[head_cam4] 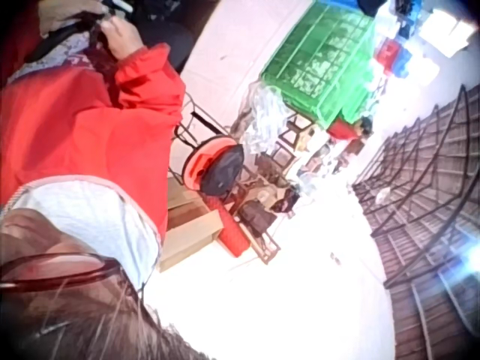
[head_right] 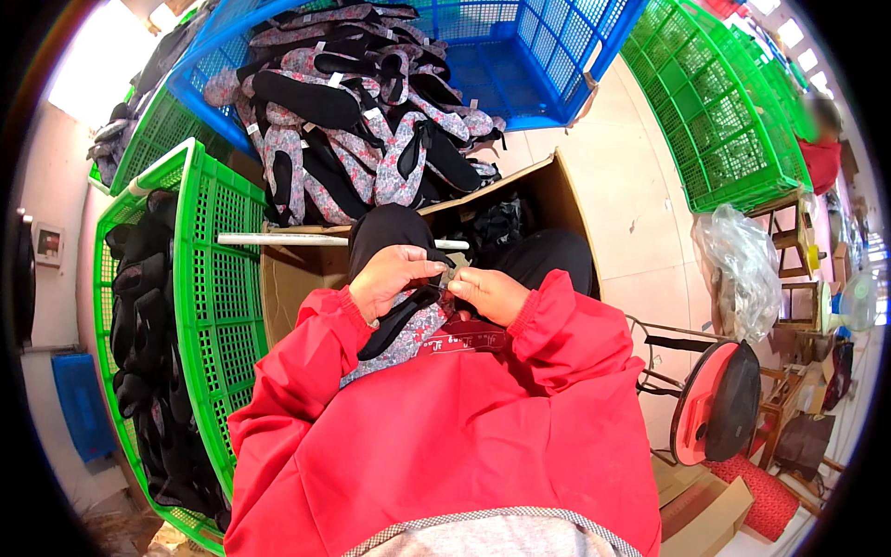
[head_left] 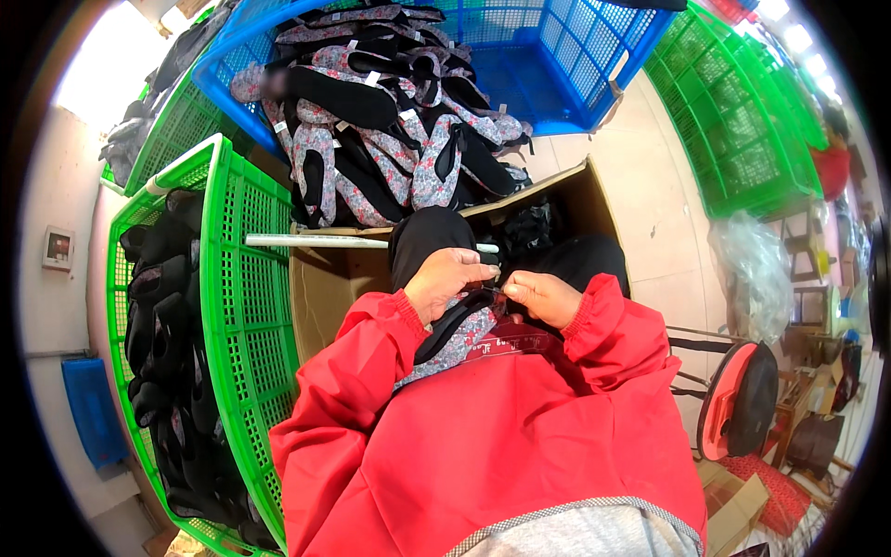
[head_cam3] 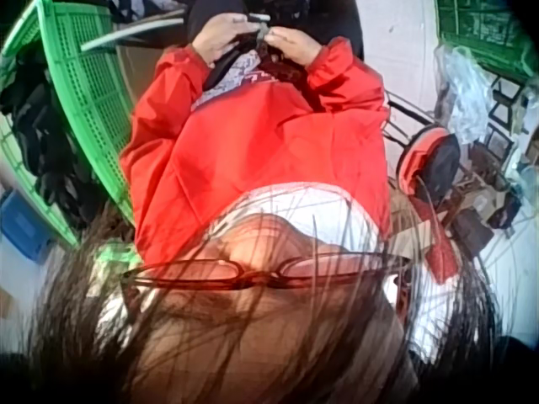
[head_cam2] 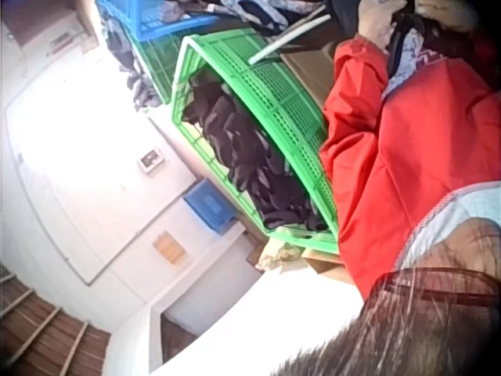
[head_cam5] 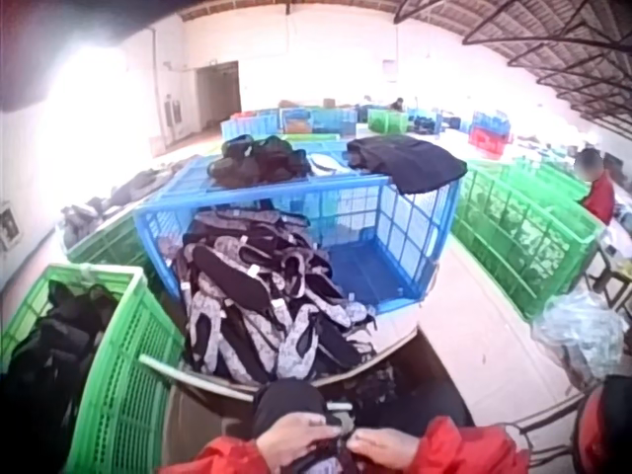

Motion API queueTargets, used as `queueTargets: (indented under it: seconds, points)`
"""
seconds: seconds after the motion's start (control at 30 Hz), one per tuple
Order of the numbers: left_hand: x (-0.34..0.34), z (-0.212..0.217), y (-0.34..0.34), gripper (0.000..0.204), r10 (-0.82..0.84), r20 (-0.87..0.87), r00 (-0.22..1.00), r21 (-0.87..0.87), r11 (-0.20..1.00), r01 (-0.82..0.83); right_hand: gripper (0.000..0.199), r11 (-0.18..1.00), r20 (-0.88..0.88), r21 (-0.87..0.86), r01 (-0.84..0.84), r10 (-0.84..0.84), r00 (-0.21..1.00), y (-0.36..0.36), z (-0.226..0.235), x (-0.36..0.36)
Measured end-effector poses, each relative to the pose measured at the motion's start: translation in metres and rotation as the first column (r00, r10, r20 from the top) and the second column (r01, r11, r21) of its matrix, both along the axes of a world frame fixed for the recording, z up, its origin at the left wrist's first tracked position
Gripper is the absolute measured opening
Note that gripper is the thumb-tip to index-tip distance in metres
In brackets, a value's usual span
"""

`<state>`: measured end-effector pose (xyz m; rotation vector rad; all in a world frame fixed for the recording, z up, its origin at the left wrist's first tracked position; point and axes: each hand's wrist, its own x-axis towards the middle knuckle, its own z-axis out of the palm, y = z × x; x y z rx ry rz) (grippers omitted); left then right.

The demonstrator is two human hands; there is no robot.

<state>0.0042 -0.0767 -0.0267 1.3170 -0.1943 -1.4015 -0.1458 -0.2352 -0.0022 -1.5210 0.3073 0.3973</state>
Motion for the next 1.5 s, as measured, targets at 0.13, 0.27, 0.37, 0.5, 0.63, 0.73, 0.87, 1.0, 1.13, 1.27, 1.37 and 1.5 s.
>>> queueTargets:
  seconds: [0.13, 0.27, 0.37, 0.5, 0.63, 0.73, 0.87, 1.0, 1.13, 1.27, 1.37, 1.5]
  points:
    - [0.000, -0.003, -0.001, 0.007, 0.013, -0.017, 1.000, 0.018, 1.000, -0.013, 0.030, 0.999, 0.016, 0.033, 0.004, -0.004, 1.000, 0.000, -0.012, 0.000]
    - [-0.001, -0.001, -0.002, 0.006, 0.022, -0.012, 1.000, 0.020, 1.000, -0.022, 0.029, 0.997, 0.010, 0.080, 0.016, -0.016, 1.000, 0.003, -0.008, 0.001]
    - [-0.002, -0.003, -0.002, 0.006, 0.025, -0.034, 0.999, 0.018, 1.000, -0.024, 0.029, 0.997, 0.013, 0.078, 0.028, -0.029, 0.999, 0.005, -0.004, 0.001]
    - [-0.003, -0.003, -0.003, 0.007, 0.034, -0.041, 0.999, 0.001, 0.999, -0.034, 0.029, 0.995, 0.008, 0.090, 0.051, -0.052, 0.999, 0.006, -0.011, -0.001]
    - [-0.005, 0.006, -0.004, 0.007, 0.056, -0.076, 0.996, -0.003, 0.998, -0.056, 0.029, 0.986, 0.005, 0.153, 0.071, -0.073, 0.997, 0.008, -0.012, -0.001]
    - [-0.002, 0.002, -0.005, 0.011, 0.033, -0.043, 0.999, 0.036, 0.999, -0.032, 0.029, 0.989, -0.007, 0.140, 0.055, -0.054, 0.998, 0.008, -0.008, 0.000]
    - [-0.005, 0.003, -0.005, 0.009, 0.065, -0.082, 0.994, 0.014, 0.998, -0.064, 0.030, 0.988, -0.013, 0.146, 0.046, -0.045, 0.999, 0.005, -0.018, -0.001]
    - [-0.003, -0.003, -0.004, 0.008, 0.027, -0.058, 0.998, 0.011, 1.000, -0.026, 0.030, 0.982, -0.011, 0.179, 0.059, -0.058, 0.998, 0.006, -0.022, -0.002]
    - [-0.003, -0.006, -0.004, 0.008, 0.018, -0.036, 0.999, 0.002, 1.000, -0.018, 0.028, 0.977, -0.032, 0.196, 0.085, -0.080, 0.996, 0.007, -0.024, -0.003]
    - [-0.003, -0.008, -0.004, 0.008, 0.006, -0.020, 1.000, 0.018, 1.000, -0.006, 0.029, 0.967, -0.054, 0.234, 0.104, -0.094, 0.994, 0.007, -0.023, -0.003]
    - [-0.003, -0.008, -0.004, 0.008, 0.015, -0.021, 1.000, 0.016, 1.000, -0.015, 0.026, 0.966, -0.064, 0.235, 0.110, -0.098, 0.993, 0.007, -0.022, -0.003]
    - [-0.006, 0.002, -0.007, 0.009, 0.059, -0.056, 0.997, 0.024, 0.998, -0.058, 0.025, 0.960, -0.073, 0.250, 0.124, -0.109, 0.991, 0.007, -0.029, -0.004]
